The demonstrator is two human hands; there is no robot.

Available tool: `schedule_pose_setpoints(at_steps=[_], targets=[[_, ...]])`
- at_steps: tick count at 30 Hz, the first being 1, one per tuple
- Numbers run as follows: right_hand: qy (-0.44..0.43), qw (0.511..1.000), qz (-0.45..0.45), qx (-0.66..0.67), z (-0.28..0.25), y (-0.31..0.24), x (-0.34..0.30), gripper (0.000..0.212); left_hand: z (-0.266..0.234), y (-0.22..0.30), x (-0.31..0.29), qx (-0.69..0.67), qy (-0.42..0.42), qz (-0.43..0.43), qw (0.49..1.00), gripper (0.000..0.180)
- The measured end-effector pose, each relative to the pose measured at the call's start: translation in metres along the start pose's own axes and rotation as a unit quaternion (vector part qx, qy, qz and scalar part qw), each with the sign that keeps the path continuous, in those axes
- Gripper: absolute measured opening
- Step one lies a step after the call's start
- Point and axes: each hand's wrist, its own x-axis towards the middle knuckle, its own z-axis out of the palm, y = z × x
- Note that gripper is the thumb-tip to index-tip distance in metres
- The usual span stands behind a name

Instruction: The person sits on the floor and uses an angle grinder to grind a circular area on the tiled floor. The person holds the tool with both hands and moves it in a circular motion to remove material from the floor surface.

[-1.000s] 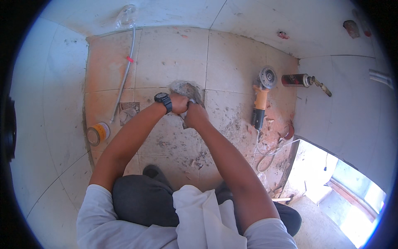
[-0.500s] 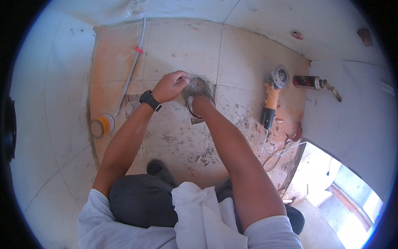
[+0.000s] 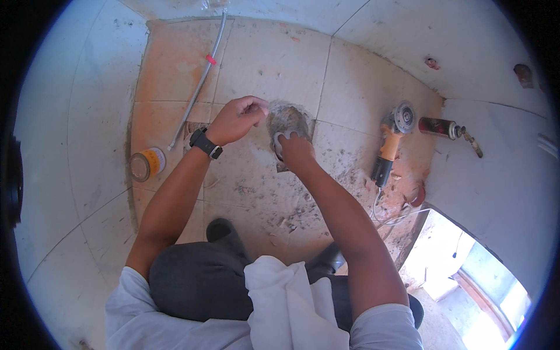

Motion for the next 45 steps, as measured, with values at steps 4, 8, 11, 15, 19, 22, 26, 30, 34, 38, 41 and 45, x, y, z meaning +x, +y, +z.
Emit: schedule_pose_setpoints(at_steps=[4,8,11,15,19,22,26,30,34,38,41,45], targets=[[-0.029,0.999,0.021,0.006,0.01,0.004,0.02,0.035,-0.003,0.002,-0.003,-0.006,-0.013,-0.027,1.0,0.036],[-0.104,0.993,0.042,0.035,0.016,0.009,0.029,0.036,-0.013,0.006,-0.011,-0.014,-0.025,-0.065,0.997,0.038],[-0.048,0.995,0.042,0.079,0.023,0.008,0.03,0.04,-0.018,0.01,-0.011,-0.009,-0.018,-0.07,0.997,0.039],[-0.084,0.993,0.052,0.067,0.02,0.005,0.04,0.046,-0.018,0.01,-0.015,0.002,-0.031,-0.08,0.996,0.037],[-0.05,0.991,0.059,0.112,0.019,0.005,0.019,0.045,-0.017,0.004,-0.021,-0.021,-0.032,-0.087,0.995,0.038],[-0.009,0.999,-0.011,0.046,0.028,0.008,0.003,0.045,-0.011,0.001,-0.02,-0.04,-0.039,-0.111,0.992,0.038],[-0.052,0.996,0.005,0.076,0.036,0.017,0.024,0.039,-0.007,0.006,-0.016,-0.039,-0.049,-0.121,0.991,0.037],[-0.1,0.984,0.075,0.129,0.037,0.022,0.047,0.035,-0.006,0.01,-0.019,-0.07,-0.028,-0.134,0.988,0.036],[-0.078,0.979,0.099,0.161,0.043,0.017,0.047,0.034,-0.007,0.007,-0.024,-0.092,-0.042,-0.155,0.983,0.036],[-0.054,0.979,0.111,0.163,0.055,0.01,0.049,0.033,-0.009,0.005,-0.026,-0.103,-0.034,-0.161,0.981,0.036],[-0.047,0.98,0.108,0.158,0.064,0.013,0.054,0.032,-0.01,0.008,-0.025,-0.099,-0.026,-0.164,0.981,0.036],[-0.069,0.973,0.148,0.165,0.07,0.015,0.065,0.029,-0.009,0.012,-0.025,-0.092,-0.024,-0.176,0.98,0.037]])
